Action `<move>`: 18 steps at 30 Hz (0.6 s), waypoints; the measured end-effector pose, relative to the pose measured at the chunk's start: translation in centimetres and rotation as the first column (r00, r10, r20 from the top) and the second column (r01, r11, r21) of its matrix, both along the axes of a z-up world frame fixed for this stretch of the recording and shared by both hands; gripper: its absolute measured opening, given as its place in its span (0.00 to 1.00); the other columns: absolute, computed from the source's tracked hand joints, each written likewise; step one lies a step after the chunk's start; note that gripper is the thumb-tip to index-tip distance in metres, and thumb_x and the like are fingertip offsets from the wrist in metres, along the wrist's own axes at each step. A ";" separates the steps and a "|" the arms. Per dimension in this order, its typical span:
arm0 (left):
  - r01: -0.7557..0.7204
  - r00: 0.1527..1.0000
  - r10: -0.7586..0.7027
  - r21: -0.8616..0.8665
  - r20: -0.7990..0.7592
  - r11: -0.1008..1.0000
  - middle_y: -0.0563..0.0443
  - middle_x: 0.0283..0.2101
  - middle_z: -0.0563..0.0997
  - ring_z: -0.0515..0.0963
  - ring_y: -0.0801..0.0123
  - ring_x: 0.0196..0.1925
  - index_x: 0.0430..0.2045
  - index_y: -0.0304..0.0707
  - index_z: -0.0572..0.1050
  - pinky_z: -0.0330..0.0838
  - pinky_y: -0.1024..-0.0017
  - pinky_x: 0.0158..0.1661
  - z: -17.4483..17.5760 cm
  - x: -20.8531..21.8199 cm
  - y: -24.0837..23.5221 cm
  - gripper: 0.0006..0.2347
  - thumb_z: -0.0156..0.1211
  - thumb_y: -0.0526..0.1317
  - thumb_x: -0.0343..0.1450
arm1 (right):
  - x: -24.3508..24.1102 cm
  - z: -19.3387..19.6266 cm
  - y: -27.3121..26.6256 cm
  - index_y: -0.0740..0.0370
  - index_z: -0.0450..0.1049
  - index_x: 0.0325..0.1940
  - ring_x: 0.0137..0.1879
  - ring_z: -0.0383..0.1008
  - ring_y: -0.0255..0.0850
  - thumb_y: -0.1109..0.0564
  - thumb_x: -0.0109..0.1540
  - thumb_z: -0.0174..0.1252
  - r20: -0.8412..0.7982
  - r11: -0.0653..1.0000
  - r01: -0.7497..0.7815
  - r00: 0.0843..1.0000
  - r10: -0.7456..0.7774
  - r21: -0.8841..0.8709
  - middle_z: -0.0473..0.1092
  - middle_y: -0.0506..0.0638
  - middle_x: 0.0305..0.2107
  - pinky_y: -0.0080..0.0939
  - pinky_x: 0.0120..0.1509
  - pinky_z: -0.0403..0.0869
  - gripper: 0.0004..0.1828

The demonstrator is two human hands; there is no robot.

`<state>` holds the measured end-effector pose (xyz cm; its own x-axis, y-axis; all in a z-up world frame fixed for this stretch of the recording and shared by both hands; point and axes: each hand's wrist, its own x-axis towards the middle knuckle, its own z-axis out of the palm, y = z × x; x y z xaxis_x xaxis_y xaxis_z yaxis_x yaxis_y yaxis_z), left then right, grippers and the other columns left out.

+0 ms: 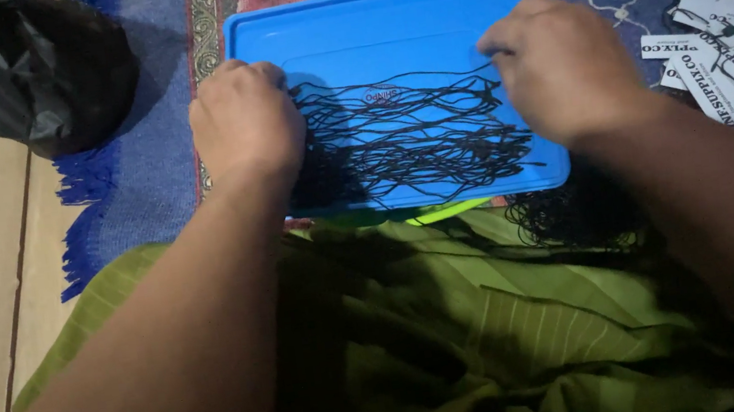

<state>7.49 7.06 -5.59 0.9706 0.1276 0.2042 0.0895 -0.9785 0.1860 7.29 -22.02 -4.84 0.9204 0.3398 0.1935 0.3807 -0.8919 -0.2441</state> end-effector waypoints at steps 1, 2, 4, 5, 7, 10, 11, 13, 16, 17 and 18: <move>0.003 1.000 -0.003 0.001 0.003 1.000 0.43 0.40 0.82 0.80 0.45 0.34 0.33 0.42 0.86 0.74 0.50 0.39 0.1 -0.6 -0.2 0.09 0.57 0.33 0.69 | -0.3 0.2 -0.6 0.63 0.83 0.49 0.46 0.74 0.58 0.63 0.65 0.56 0.003 1.000 0.003 1.000 -0.003 0.001 0.76 0.59 0.47 0.57 0.54 0.72 0.13; 0.051 0.988 -0.049 -0.005 0.148 0.999 0.41 0.37 0.82 0.78 0.44 0.31 0.30 0.38 0.85 0.73 0.51 0.36 0.3 -1.1 -0.5 0.07 0.59 0.35 0.68 | -0.5 0.5 -1.3 0.64 0.84 0.49 0.43 0.75 0.58 0.64 0.65 0.58 0.067 1.000 -0.013 0.998 0.011 0.019 0.77 0.59 0.45 0.57 0.50 0.72 0.12; 0.107 0.948 -0.101 -0.004 0.301 0.994 0.39 0.34 0.82 0.77 0.44 0.29 0.26 0.34 0.84 0.72 0.51 0.34 0.8 -2.2 -2.2 0.06 0.61 0.36 0.68 | -1.0 0.8 -3.2 0.65 0.84 0.49 0.39 0.75 0.58 0.64 0.65 0.59 0.141 0.999 -0.023 0.990 0.018 0.036 0.78 0.60 0.44 0.56 0.46 0.73 0.11; 0.157 0.941 -0.132 -0.057 0.312 0.986 0.37 0.30 0.80 0.75 0.43 0.27 0.23 0.34 0.82 0.69 0.50 0.31 0.9 -3.0 -3.6 0.06 0.59 0.36 0.67 | -1.4 0.8 -4.4 0.61 0.84 0.52 0.40 0.76 0.55 0.61 0.66 0.59 0.125 0.998 0.037 0.992 -0.032 -0.044 0.78 0.59 0.43 0.55 0.46 0.74 0.12; 0.208 0.930 -0.161 -0.110 0.330 0.972 0.36 0.27 0.78 0.73 0.43 0.25 0.20 0.35 0.80 0.67 0.49 0.28 1.5 -5.2 -6.6 0.07 0.57 0.36 0.66 | -2.7 1.2 -6.5 0.56 0.84 0.55 0.40 0.76 0.52 0.57 0.68 0.59 0.119 0.987 0.099 0.989 -0.084 -0.126 0.78 0.57 0.43 0.53 0.47 0.75 0.14; 0.414 0.847 -0.312 -0.164 0.431 0.896 0.43 0.29 0.74 0.73 0.48 0.26 0.25 0.39 0.74 0.67 0.52 0.27 2.5 -9.5 -11.4 0.04 0.63 0.33 0.62 | -6.2 2.3 -7.5 0.51 0.83 0.50 0.12 0.64 0.43 0.48 0.70 0.56 -0.078 0.942 0.205 0.969 -0.233 -0.265 0.77 0.53 0.21 0.41 0.18 0.63 0.13; 0.453 0.862 -0.349 -0.251 0.367 0.855 0.43 0.30 0.77 0.75 0.47 0.28 0.24 0.39 0.76 0.70 0.53 0.30 2.8 -10.6 -12.9 0.02 0.62 0.34 0.63 | -7.4 3.1 -6.8 0.52 0.84 0.49 0.25 0.72 0.44 0.49 0.66 0.58 -0.392 0.926 0.302 0.842 -0.370 -0.226 0.80 0.50 0.30 0.43 0.33 0.70 0.12; 0.494 0.862 -0.401 -0.335 0.312 0.802 0.43 0.31 0.79 0.77 0.47 0.30 0.24 0.40 0.78 0.72 0.54 0.32 2.8 -12.4 -15.4 0.00 0.62 0.35 0.64 | -9.7 3.1 -6.3 0.52 0.84 0.48 0.37 0.81 0.45 0.51 0.62 0.61 -0.657 0.885 0.414 0.610 -0.444 -0.214 0.83 0.47 0.39 0.45 0.48 0.77 0.12; 0.503 0.860 -0.495 -0.378 0.128 0.777 0.43 0.31 0.81 0.78 0.46 0.29 0.22 0.39 0.77 0.71 0.53 0.32 1.3 -14.4 -18.1 0.05 0.58 0.38 0.67 | -12.1 0.4 -7.1 0.41 0.81 0.40 0.37 0.81 0.39 0.45 0.58 0.61 -0.683 0.919 0.132 0.631 -0.367 -0.372 0.84 0.34 0.32 0.40 0.47 0.75 0.08; 0.457 0.868 -0.496 -0.430 0.024 0.779 0.42 0.35 0.82 0.79 0.44 0.34 0.27 0.38 0.76 0.72 0.53 0.36 0.7 -15.0 -18.9 0.03 0.57 0.36 0.66 | -12.2 -0.7 -7.7 0.47 0.78 0.32 0.32 0.77 0.45 0.48 0.56 0.60 -0.629 0.956 0.101 0.733 -0.260 -0.277 0.81 0.40 0.27 0.44 0.42 0.73 0.05; 0.406 0.863 -0.498 -0.476 -0.081 0.781 0.40 0.39 0.82 0.80 0.43 0.38 0.33 0.36 0.75 0.73 0.53 0.40 0.1 -15.5 -19.7 0.06 0.56 0.34 0.65 | -12.4 -1.8 -8.3 0.54 0.75 0.24 0.28 0.73 0.51 0.52 0.54 0.58 -0.552 0.981 0.061 0.819 -0.154 -0.183 0.79 0.47 0.23 0.49 0.38 0.71 0.07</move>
